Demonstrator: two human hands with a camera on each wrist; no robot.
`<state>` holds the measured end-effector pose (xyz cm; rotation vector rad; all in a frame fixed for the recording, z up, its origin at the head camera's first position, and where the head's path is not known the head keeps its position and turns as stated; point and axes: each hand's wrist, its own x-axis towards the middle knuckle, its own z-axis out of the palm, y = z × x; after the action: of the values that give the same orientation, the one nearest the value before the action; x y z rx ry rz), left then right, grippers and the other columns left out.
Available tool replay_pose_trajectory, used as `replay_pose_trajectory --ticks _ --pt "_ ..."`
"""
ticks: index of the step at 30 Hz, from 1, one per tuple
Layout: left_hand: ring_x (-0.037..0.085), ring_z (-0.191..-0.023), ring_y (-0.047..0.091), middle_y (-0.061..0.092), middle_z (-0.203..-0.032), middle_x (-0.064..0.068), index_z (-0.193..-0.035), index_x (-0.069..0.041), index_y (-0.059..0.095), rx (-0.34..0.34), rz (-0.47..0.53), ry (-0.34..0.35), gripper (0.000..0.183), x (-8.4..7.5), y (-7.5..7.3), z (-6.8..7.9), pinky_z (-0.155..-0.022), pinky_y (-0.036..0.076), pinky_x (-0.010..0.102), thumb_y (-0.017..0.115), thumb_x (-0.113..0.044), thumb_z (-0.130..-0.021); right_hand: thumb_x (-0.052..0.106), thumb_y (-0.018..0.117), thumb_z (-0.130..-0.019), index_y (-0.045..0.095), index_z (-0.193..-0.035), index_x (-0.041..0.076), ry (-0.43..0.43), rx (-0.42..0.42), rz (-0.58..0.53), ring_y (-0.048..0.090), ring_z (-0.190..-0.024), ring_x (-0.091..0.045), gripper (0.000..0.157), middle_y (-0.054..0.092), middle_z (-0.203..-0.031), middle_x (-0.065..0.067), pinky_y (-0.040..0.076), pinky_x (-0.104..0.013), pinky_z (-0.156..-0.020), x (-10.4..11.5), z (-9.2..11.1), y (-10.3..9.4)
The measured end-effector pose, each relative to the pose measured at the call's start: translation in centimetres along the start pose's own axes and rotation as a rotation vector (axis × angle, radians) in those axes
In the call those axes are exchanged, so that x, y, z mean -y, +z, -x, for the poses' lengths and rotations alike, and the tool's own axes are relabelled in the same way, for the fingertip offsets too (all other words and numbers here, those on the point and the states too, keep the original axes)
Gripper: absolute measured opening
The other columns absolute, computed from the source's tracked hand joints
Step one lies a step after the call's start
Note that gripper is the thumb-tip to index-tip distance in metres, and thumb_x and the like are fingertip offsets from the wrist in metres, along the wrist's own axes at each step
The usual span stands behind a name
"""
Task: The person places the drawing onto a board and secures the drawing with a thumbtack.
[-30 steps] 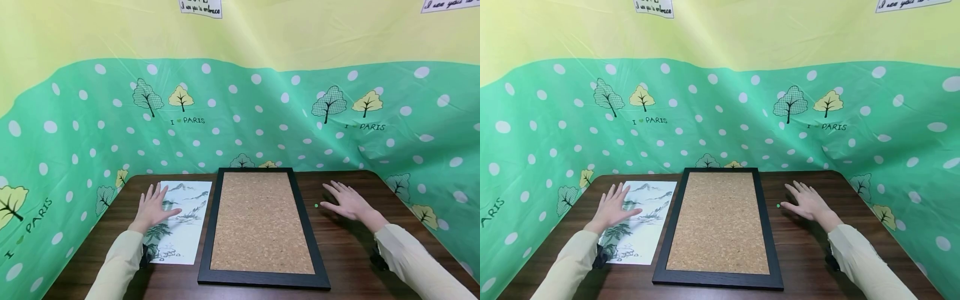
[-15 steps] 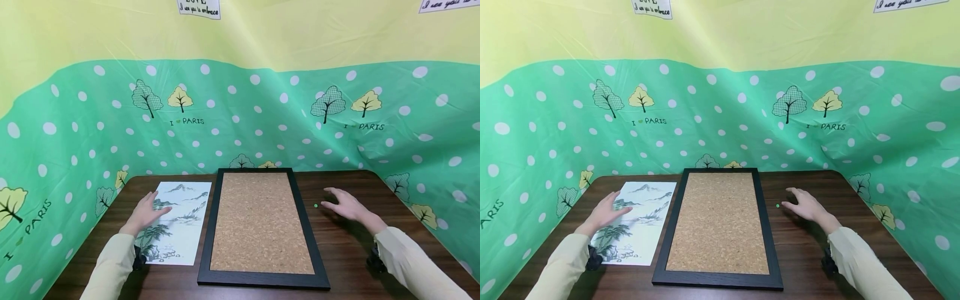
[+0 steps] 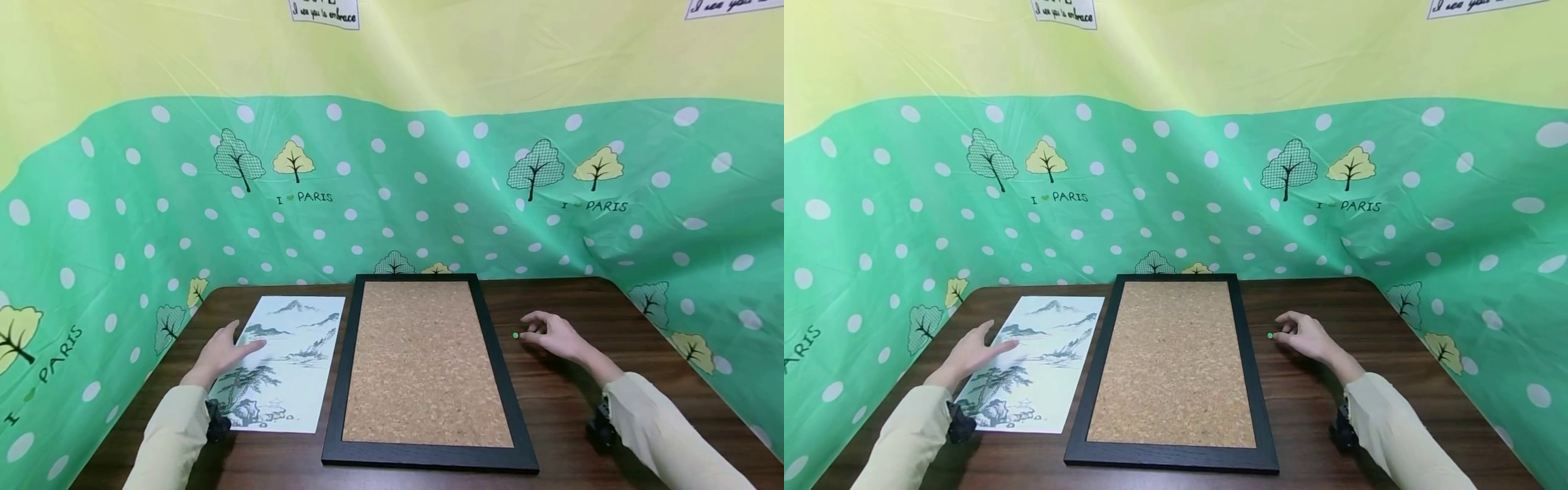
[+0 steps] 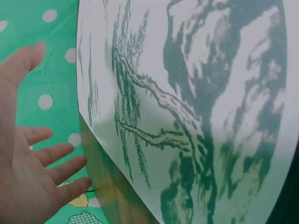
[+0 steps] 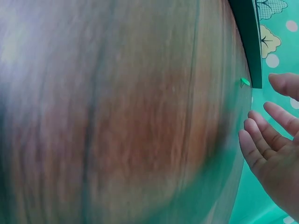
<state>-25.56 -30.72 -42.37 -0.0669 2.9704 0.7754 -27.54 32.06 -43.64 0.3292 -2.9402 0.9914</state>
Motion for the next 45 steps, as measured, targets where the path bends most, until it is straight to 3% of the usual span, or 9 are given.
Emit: replay_pose_trajectory --ticks 7,14,21,30,34,37,45 --pt "0.057 -0.118 0.022 0.02 -0.132 0.043 -0.135 0.018 0.015 0.002 -0.044 -0.078 0.112 0.3 -0.1 0.4 -0.092 0.026 0.064 0.057 -0.065 -0.072 0.02 0.063 -0.084 0.053 -0.114 -0.007 0.022 -0.003 -0.038 0.047 -0.067 -0.017 0.042 0.055 -0.083 -0.008 0.039 -0.027 -0.056 0.5 -0.2 0.8" --pt "0.06 -0.117 0.017 0.015 -0.131 0.045 -0.134 0.02 0.009 0.03 -0.068 -0.138 0.11 0.3 -0.4 0.7 -0.093 0.023 0.065 0.061 -0.056 -0.075 0.017 0.062 -0.084 0.054 -0.113 -0.007 0.026 -0.001 -0.045 0.048 -0.067 -0.017 0.039 0.055 -0.082 -0.007 0.039 -0.027 -0.057 0.6 -0.4 1.2" --pt "0.058 -0.114 0.021 0.02 -0.126 0.045 -0.132 0.021 0.013 -0.001 -0.059 -0.163 0.103 0.6 0.2 0.7 -0.093 0.024 0.064 0.067 -0.046 -0.074 0.01 0.065 -0.079 0.058 -0.105 -0.007 0.017 0.007 -0.029 0.048 -0.066 -0.016 0.031 0.054 -0.077 -0.005 0.038 -0.026 -0.057 0.3 -0.7 1.6" --pt "0.055 -0.109 0.03 0.032 -0.12 0.042 -0.127 0.021 0.025 -0.03 -0.087 -0.158 0.098 1.1 0.5 0.4 -0.089 0.031 0.061 0.069 -0.047 -0.072 0.008 0.066 -0.077 0.061 -0.097 -0.006 0.026 -0.004 -0.04 0.047 -0.064 -0.014 0.025 0.055 -0.073 -0.005 0.038 -0.024 -0.057 0.1 -0.9 1.8" --pt "0.054 -0.106 0.036 0.037 -0.118 0.042 -0.124 0.021 0.031 -0.036 -0.095 -0.148 0.092 1.3 0.6 0.2 -0.087 0.034 0.059 0.069 -0.045 -0.073 0.01 0.066 -0.076 0.062 -0.092 -0.006 -0.03 -0.01 -0.089 0.046 -0.061 -0.012 0.022 0.054 -0.07 -0.003 0.038 -0.024 -0.055 0.1 -0.8 1.6" --pt "0.053 -0.105 0.041 0.04 -0.118 0.041 -0.122 0.021 0.035 -0.034 -0.083 -0.149 0.087 1.1 0.6 0.2 -0.086 0.036 0.057 0.07 -0.043 -0.073 0.011 0.064 -0.077 0.063 -0.088 -0.005 -0.064 -0.012 -0.093 0.046 -0.061 -0.013 0.019 0.054 -0.069 -0.003 0.038 -0.026 -0.056 0.1 -1.0 1.6" --pt "0.041 -0.092 0.049 0.05 -0.108 0.034 -0.114 0.017 0.044 -0.054 0.024 -0.2 0.071 1.3 0.7 0.1 -0.079 0.04 0.051 0.072 -0.033 -0.073 0.002 0.061 -0.081 0.067 -0.084 -0.002 -0.037 -0.005 0.002 0.052 -0.069 -0.015 0.007 0.063 -0.077 -0.007 0.043 -0.03 -0.061 0.4 -1.2 1.6"
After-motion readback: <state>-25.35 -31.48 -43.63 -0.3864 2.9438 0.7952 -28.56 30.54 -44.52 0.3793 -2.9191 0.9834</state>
